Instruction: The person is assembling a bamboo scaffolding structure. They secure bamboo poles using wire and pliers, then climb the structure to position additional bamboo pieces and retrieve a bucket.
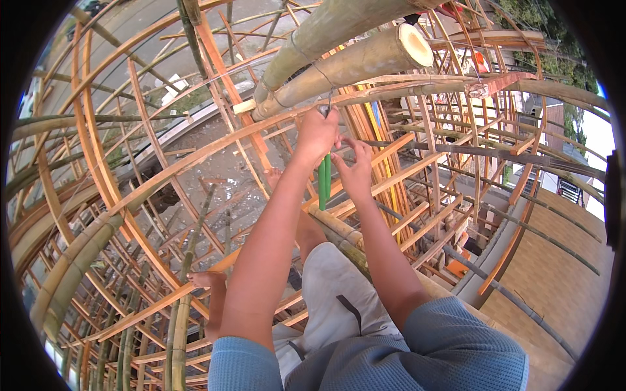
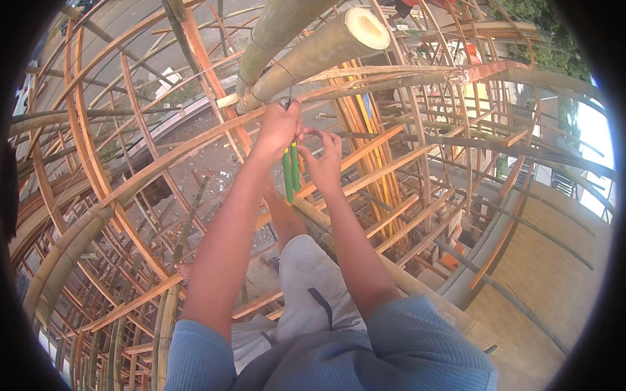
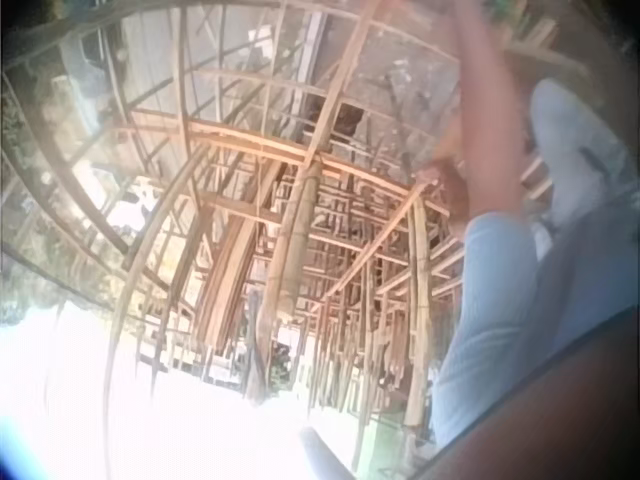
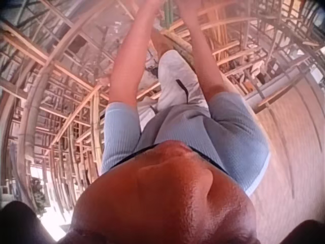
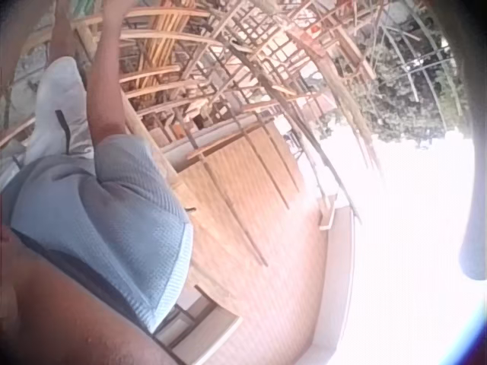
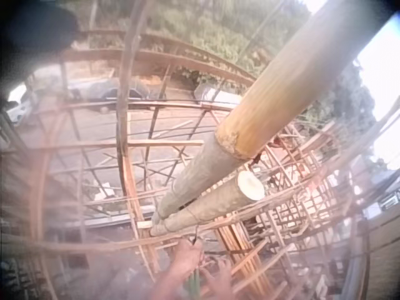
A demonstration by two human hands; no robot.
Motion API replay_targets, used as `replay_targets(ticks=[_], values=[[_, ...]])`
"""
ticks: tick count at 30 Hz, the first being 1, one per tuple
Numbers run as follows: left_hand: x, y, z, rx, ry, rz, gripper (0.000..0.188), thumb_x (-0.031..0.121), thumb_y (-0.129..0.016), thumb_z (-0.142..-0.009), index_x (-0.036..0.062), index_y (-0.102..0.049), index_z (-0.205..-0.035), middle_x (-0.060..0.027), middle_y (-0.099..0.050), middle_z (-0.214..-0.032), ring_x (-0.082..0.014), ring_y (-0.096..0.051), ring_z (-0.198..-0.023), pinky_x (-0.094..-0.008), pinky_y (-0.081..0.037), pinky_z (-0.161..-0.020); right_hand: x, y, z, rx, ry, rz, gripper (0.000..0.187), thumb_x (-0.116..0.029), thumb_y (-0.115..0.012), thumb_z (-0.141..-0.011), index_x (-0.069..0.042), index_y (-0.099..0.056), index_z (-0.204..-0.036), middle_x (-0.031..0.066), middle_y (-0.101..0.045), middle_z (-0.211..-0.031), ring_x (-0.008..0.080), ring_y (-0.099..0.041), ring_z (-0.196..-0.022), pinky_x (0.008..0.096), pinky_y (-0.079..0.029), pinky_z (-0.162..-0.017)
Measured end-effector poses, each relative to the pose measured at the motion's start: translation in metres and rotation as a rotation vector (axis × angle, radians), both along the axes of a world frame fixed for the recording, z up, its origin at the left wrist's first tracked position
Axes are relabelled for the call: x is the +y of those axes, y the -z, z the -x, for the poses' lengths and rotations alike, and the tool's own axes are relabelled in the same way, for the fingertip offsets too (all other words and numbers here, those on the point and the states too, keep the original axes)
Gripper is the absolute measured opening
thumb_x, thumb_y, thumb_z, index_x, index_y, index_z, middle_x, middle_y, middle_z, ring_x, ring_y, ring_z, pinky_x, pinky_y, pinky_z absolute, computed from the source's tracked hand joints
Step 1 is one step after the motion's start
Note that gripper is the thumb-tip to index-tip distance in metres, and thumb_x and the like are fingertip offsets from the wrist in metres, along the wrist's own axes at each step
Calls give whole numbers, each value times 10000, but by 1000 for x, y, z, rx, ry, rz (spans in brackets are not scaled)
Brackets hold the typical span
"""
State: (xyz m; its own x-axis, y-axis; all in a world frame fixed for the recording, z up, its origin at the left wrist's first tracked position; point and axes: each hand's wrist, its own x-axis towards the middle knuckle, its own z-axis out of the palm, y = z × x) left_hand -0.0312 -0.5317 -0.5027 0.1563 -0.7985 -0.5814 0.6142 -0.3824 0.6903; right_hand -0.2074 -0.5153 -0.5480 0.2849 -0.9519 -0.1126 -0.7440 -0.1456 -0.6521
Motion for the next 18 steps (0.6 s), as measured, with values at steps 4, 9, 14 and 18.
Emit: replay_targets(ticks=[4,9,14,18], values=[[0,-1,1,-9,-40,-49,419,255,-529,-1063,2,-503,-731,-42,-470,-555,-146,-464,-427,-364,-591,-540,22,-52,-5,-57,183,-388,370,-132,-735,-910,-10,-621,-1241,182,-645,-1157,248,-656,-1090,356,-531,-882],[-7,-3,18,88,-158,-115,386,278,-556,-1060,9,-517,-786,-27,-452,-581,-139,-429,-433,-330,-567,-538,56,-58,-31,-138,10,-277,404,-86,-640,-924,5,-552,-1308,214,-653,-1141,333,-666,-1104,458,-501,-934],[10,14,10,288,-173,153,472,472,-564,-1056,44,-550,-858,-14,-488,-756,-141,-489,-682,-339,-508,-769,33,-53,-21,-99,-22,-479,442,-3,-529,-910,15,-511,-1351,169,-674,-1164,297,-684,-1051,428,-524,-914],[18,40,-19,297,-32,200,512,531,-508,-1065,53,-623,-925,-7,-557,-875,-145,-519,-861,-331,-439,-845,26,-75,-9,-355,19,-888,310,28,-463,-942,-9,-537,-1241,136,-681,-1153,206,-704,-934,353,-549,-824]])
